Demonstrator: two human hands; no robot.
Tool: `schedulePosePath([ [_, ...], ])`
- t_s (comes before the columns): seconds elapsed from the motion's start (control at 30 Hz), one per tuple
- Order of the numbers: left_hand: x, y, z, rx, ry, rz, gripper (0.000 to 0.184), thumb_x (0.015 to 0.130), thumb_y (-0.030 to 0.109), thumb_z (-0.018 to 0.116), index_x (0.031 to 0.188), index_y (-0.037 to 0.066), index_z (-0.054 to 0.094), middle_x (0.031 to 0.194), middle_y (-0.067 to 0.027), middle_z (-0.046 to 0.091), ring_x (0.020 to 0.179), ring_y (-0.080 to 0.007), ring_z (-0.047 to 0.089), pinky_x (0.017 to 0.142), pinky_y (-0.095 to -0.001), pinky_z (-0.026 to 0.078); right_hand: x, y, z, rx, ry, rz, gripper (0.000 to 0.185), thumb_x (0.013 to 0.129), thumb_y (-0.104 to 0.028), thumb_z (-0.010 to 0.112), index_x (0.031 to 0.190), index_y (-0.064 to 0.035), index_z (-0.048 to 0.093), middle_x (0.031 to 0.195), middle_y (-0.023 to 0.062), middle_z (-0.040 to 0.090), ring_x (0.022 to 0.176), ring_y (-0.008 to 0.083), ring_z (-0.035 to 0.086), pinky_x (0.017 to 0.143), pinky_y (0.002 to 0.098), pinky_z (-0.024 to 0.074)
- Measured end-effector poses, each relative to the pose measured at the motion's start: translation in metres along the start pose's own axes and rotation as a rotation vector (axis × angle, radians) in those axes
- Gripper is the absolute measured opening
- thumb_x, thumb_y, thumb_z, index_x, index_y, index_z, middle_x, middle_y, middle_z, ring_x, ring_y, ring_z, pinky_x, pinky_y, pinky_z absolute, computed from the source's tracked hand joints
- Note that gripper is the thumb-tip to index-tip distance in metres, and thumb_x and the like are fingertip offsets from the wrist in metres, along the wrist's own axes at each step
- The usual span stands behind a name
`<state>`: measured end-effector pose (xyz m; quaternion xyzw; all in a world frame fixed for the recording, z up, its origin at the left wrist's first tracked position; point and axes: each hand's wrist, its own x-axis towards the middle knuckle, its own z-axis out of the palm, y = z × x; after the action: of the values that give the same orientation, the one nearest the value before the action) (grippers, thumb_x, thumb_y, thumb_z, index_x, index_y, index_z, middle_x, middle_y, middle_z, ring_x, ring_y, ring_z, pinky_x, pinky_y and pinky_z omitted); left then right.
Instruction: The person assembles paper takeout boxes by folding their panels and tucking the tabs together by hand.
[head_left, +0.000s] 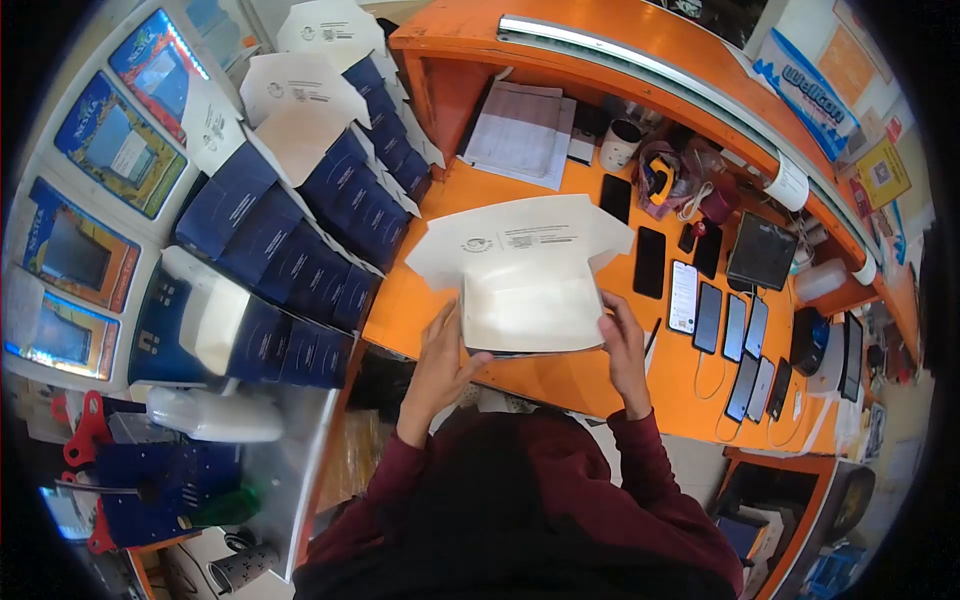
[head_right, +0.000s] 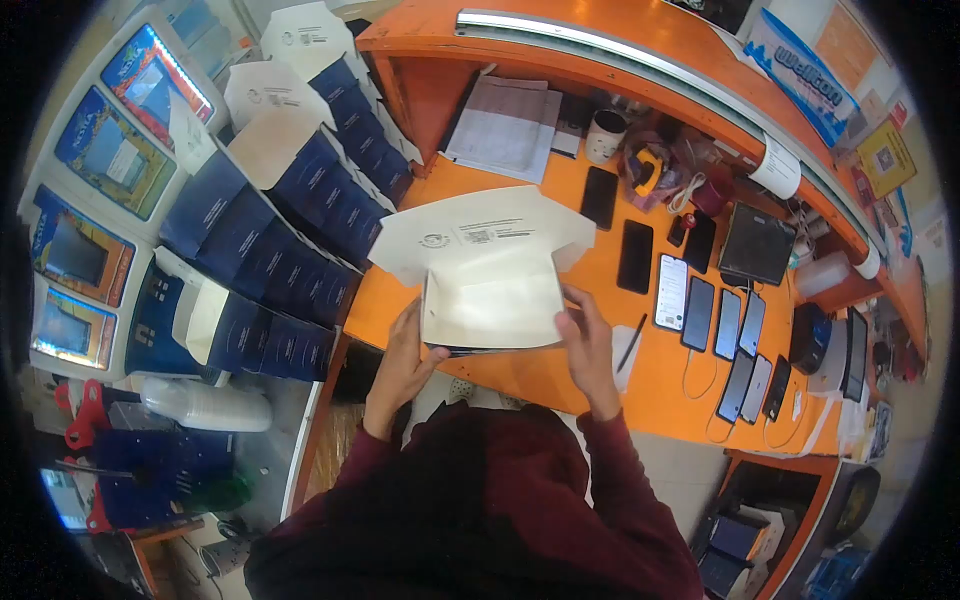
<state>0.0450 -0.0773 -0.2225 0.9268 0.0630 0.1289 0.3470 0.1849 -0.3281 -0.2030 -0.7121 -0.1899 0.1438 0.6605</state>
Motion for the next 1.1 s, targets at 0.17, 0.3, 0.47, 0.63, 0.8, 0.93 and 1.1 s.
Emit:
schedulePosePath([
  [0.17,-0.006,0.002,-0.005,-0.336,0.063,-0.163,0.073,0.096,0.039,0.066,0.143,-0.005,0.032,0.128,-0.0314,0.059,0.119,-0.0476,0.059,0.097,-0.0451,0.048,-0.002,-0.028,0.005,-0.277,-0.164,-0.023,0.091,0.075,-0.035,0.087,0.144,0.0043,0.044,0.133,0.023,0.059,0.124,0.0318,0.059,0.096,0.038,0.0533],
  [0.3,-0.003,-0.009,-0.012,-0.3,0.027,-0.197,0.067,0.096,0.036,0.067,0.141,-0.002,0.035,0.121,-0.0319,0.063,0.114,-0.0452,0.063,0.094,-0.0438,0.05,0.01,-0.022,0.002,-0.387,-0.256,-0.079,0.096,0.072,-0.037,0.089,0.146,0.0036,0.043,0.133,0.0253,0.059,0.119,0.0348,0.061,0.096,0.0394,0.0526],
  [0.47,0.001,-0.013,-0.018,-0.3,0.033,-0.192,0.06,0.094,0.03,0.071,0.138,0.0,0.045,0.115,-0.0289,0.066,0.109,-0.0395,0.068,0.086,-0.0407,0.054,0.019,-0.021,0.006,-0.406,-0.268,0.041,0.095,0.072,-0.042,0.089,0.146,-0.0016,0.045,0.125,0.0187,0.065,0.109,0.0328,0.064,0.089,0.0402,0.0539],
  [0.63,0.007,-0.02,-0.016,-0.23,0.111,-0.137,0.054,0.09,0.017,0.075,0.136,0.0,0.052,0.115,-0.0247,0.067,0.104,-0.0356,0.07,0.081,-0.0382,0.056,0.009,-0.019,0.012,-0.733,-0.19,0.031,0.096,0.072,-0.054,0.085,0.143,-0.0023,0.047,0.122,0.0156,0.066,0.101,0.0318,0.058,0.085,0.0447,0.0513],
  [0.8,0.014,0.011,-0.031,-0.028,0.371,-0.005,0.051,0.087,0.016,0.077,0.133,0.004,0.057,0.129,-0.0193,0.06,0.121,-0.0315,0.06,0.096,-0.0474,0.049,-0.001,-0.013,0.023,-0.827,-0.126,-0.122,0.08,0.079,-0.058,0.076,0.13,-0.0008,0.053,0.133,0.0154,0.059,0.114,0.0384,0.054,0.09,0.047,0.0537],
  [0.93,0.04,0.043,-0.053,0.4,0.111,0.307,0.043,0.081,0.015,0.076,0.121,0.007,0.063,0.13,-0.0141,0.058,0.129,-0.0305,0.052,0.11,-0.0519,0.035,-0.003,0.03,0.021,-0.921,-0.082,-0.42,0.063,0.082,-0.046,0.077,0.121,-0.0021,0.056,0.145,0.011,0.049,0.123,0.036,0.05,0.087,0.0441,0.0572],
  [1.1,0.077,0.07,-0.017,0.309,-0.434,0.428,0.026,0.079,0.01,0.071,0.105,0.009,0.066,0.11,-0.0103,0.066,0.106,-0.0345,0.063,0.092,-0.0445,0.05,0.003,0.055,0.015,-0.864,-0.091,-0.527,0.044,0.082,-0.03,0.079,0.114,-0.0068,0.06,0.149,0.0103,0.045,0.13,0.0352,0.047,0.087,0.0433,0.0584],
])
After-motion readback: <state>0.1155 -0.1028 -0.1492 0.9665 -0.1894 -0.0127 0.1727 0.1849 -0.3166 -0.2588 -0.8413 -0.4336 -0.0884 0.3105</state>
